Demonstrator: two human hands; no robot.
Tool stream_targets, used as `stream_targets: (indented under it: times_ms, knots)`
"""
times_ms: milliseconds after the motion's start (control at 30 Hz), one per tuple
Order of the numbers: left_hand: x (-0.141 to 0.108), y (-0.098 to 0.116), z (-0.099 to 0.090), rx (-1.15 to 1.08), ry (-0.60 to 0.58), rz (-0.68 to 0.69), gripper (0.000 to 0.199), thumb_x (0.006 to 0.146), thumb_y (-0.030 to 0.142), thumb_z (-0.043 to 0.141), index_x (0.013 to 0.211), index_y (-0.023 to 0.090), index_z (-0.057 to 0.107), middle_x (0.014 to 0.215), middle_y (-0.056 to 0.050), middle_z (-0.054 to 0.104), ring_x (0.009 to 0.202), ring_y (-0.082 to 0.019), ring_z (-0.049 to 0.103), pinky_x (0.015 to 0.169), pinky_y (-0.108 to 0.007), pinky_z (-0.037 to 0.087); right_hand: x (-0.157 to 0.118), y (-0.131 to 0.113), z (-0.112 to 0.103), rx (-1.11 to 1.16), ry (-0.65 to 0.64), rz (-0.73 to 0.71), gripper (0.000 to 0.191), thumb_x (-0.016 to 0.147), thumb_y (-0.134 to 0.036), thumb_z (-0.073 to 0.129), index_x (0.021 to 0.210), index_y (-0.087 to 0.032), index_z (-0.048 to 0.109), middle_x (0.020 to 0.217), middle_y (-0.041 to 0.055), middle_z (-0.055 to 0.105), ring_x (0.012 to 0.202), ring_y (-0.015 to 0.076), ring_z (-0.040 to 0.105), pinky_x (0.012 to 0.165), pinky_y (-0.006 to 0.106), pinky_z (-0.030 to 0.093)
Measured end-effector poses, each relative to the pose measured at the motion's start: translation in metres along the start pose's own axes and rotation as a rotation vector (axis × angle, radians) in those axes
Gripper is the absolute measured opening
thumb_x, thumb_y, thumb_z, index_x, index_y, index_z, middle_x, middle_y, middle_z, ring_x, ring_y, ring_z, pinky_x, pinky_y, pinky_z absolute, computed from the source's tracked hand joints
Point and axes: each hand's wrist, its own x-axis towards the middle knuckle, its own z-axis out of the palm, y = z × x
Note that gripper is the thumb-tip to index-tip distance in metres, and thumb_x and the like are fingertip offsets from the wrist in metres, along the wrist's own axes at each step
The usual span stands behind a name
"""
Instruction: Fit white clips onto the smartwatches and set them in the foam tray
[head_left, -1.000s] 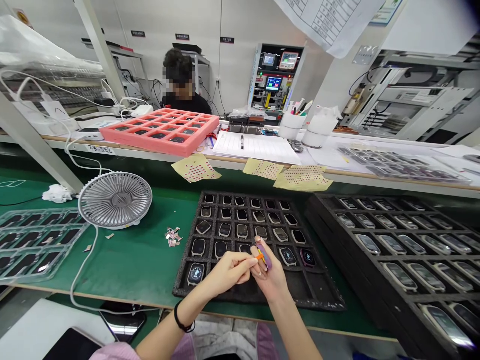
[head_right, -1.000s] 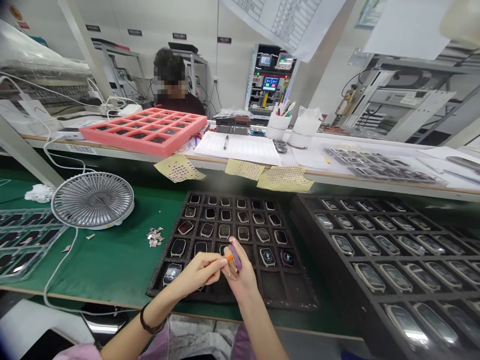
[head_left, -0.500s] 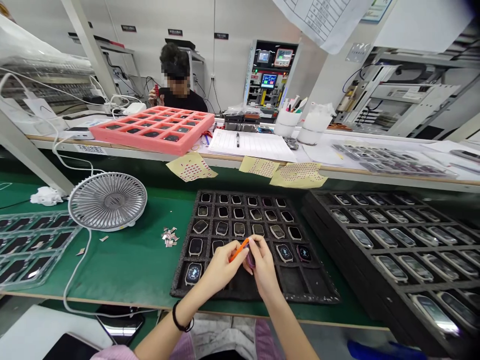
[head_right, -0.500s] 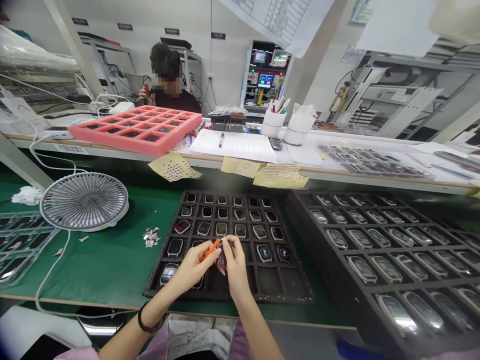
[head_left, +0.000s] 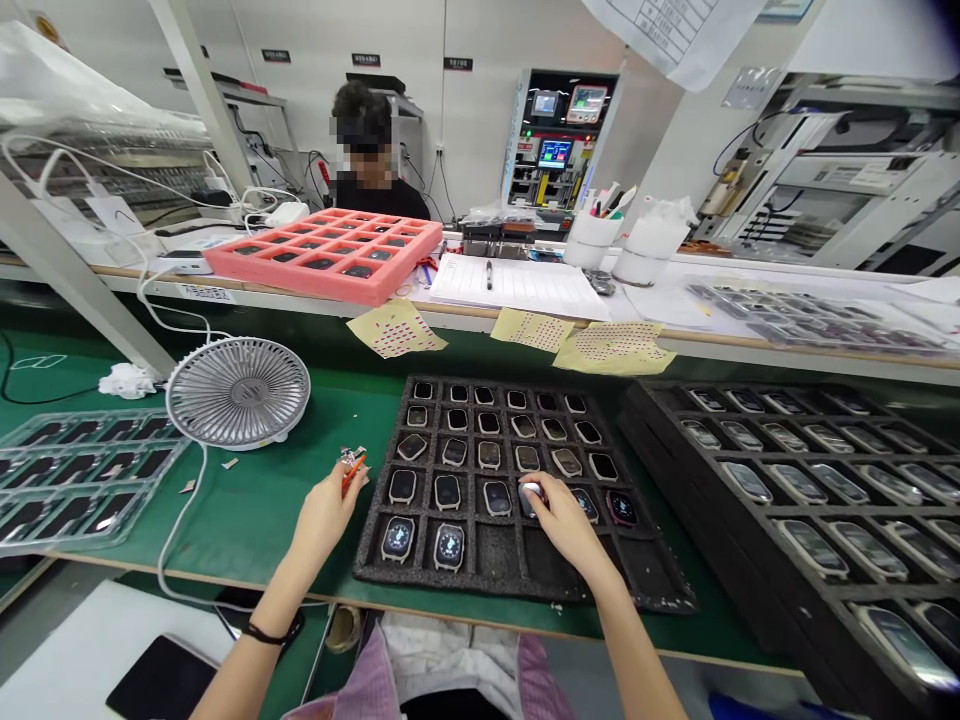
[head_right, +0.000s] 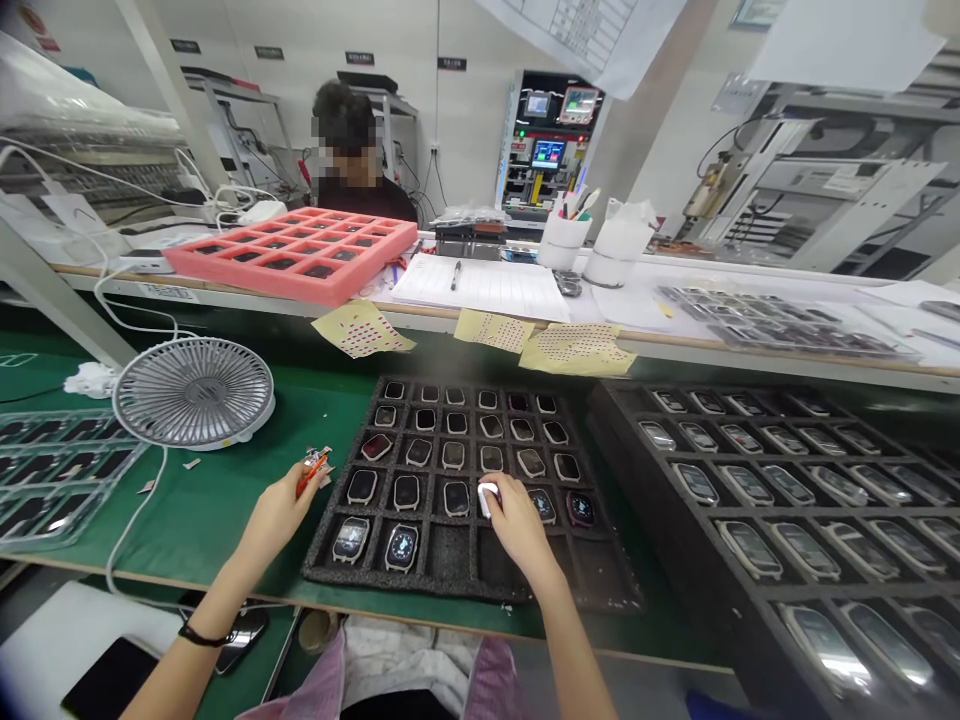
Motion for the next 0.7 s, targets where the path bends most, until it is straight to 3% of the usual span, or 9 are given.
stream_targets:
  times_ms: [67, 133, 233, 333, 467, 567, 700]
  knots:
    - [-0.01, 0.0, 0.001, -0.009, 0.08, 0.085, 0.025, 0.094, 0.031, 0.035, 0.087, 0.019, 0.056, 0.078, -0.007, 0.068, 0.067, -0.022, 0.066, 0.057, -0.026, 0.046, -0.007, -0.01, 0.001, -0.077, 0.109, -0.079, 0.02, 0.09, -0.033, 0.043, 0.098, -0.022, 0.058, 0.103, 0.0125, 0.061, 0.102, 0.0292, 0.058, 0.087, 0.049, 0.048]
    - [-0.024, 0.004, -0.004, -0.034, 0.124, 0.254, 0.029, 0.096, 0.03, 0.031, 0.088, 0.019, 0.056, 0.089, -0.008, 0.067, 0.08, -0.021, 0.066, 0.069, -0.029, 0.05, -0.019, -0.028, 0.003, -0.117, 0.168, -0.19, 0.021, 0.091, -0.031, 0.045, 0.106, -0.021, 0.056, 0.118, 0.0153, 0.057, 0.114, 0.0302, 0.053, 0.095, 0.052, 0.045]
    - [-0.047, 0.012, -0.014, -0.048, 0.034, 0.552, 0.029, 0.098, 0.028, 0.032, 0.094, 0.019, 0.059, 0.117, -0.009, 0.064, 0.114, -0.021, 0.056, 0.092, -0.034, 0.048, -0.039, -0.058, 0.013, -0.095, -0.003, -0.436, 0.021, 0.093, -0.021, 0.044, 0.112, -0.022, 0.052, 0.128, 0.0112, 0.057, 0.127, 0.0261, 0.046, 0.104, 0.052, 0.039]
    - [-0.064, 0.016, -0.016, -0.017, -0.079, 0.733, 0.027, 0.098, 0.02, 0.035, 0.112, 0.019, 0.058, 0.133, -0.006, 0.056, 0.132, -0.02, 0.041, 0.104, -0.038, 0.041, -0.053, -0.077, 0.026, -0.094, -0.139, -0.568, 0.02, 0.093, -0.017, 0.044, 0.112, -0.019, 0.05, 0.132, 0.0097, 0.057, 0.132, 0.025, 0.041, 0.11, 0.056, 0.033]
    - [-0.074, 0.013, -0.004, 0.043, -0.114, 0.801, 0.034, 0.097, 0.017, 0.037, 0.129, 0.017, 0.049, 0.136, -0.006, 0.054, 0.136, -0.02, 0.035, 0.113, -0.046, 0.031, -0.058, -0.079, 0.036, -0.099, -0.178, -0.572, 0.025, 0.093, -0.019, 0.045, 0.118, -0.016, 0.048, 0.134, 0.0117, 0.056, 0.134, 0.0255, 0.038, 0.11, 0.058, 0.033]
    - [-0.079, 0.011, 0.0, 0.074, -0.124, 0.804, 0.032, 0.097, 0.016, 0.036, 0.124, 0.017, 0.054, 0.136, -0.007, 0.054, 0.136, -0.022, 0.036, 0.114, -0.05, 0.029, -0.061, -0.078, 0.034, -0.083, -0.199, -0.571, 0.029, 0.093, -0.019, 0.045, 0.121, -0.015, 0.048, 0.134, 0.0124, 0.056, 0.134, 0.026, 0.039, 0.109, 0.059, 0.034]
    - [-0.088, 0.008, -0.008, 0.07, -0.149, 0.834, 0.03, 0.097, 0.015, 0.036, 0.118, 0.017, 0.057, 0.132, -0.006, 0.058, 0.135, -0.02, 0.038, 0.115, -0.05, 0.028, -0.07, -0.078, 0.024, 0.005, -0.267, -0.571, 0.025, 0.091, -0.017, 0.047, 0.117, -0.019, 0.05, 0.126, 0.0103, 0.062, 0.132, 0.0258, 0.042, 0.109, 0.06, 0.033]
